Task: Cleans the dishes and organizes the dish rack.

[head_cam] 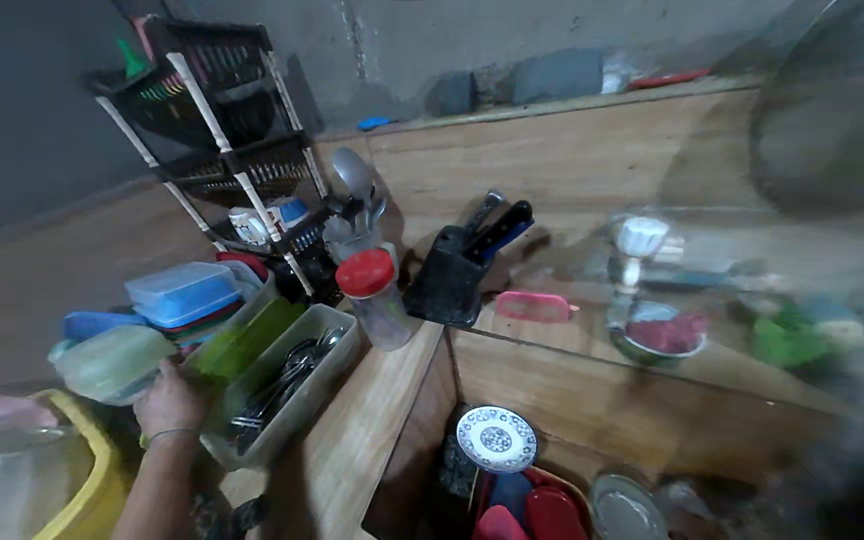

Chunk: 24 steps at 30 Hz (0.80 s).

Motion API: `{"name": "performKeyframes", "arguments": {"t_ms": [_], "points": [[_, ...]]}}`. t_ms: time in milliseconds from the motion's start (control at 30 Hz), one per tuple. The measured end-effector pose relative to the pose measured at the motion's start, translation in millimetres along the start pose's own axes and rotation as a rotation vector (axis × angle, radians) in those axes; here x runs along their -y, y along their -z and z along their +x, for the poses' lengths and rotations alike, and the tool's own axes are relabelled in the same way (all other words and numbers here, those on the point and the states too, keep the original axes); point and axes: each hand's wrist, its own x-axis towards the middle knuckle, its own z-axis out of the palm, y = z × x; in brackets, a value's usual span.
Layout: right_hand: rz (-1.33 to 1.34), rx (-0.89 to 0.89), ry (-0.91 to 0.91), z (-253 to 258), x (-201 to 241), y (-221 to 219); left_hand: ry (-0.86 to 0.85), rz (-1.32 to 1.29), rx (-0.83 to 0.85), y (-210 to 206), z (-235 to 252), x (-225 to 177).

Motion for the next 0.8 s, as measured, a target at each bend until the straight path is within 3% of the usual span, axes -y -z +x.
{"name": "performKeyframes", "arguments": {"t_ms": [33,67,100,200,333,500,633,800], "points": [[-0.022,-0.262,0.215,5,-26,-25,-0.045,-0.054,-0.009,1,-3,-1],[-0.001,0.172,-0.075,4,9,15,-0.104,-0.100,-0.030,0,-6,0],[0.059,0.371,-0.276,9,33,35,-0.169,-0.131,-0.064,-2,-12,2],[0.241,0.297,-0.471,2,48,38,-0.300,-0.183,-0.170,-11,-33,16],[0.068,0.353,-0.429,10,44,37,-0.521,-0.249,-0.339,-6,-73,9],[0.000,0.385,-0.387,9,58,47,-0.608,-0.149,-0.133,-33,-123,-17],[-0.043,0.415,-0.381,10,62,49,-0.578,-0.129,-0.099,-65,-120,-25],[0.015,0.441,-0.407,11,68,57,-0.664,-0.147,-0.114,-81,-105,-16]]}}
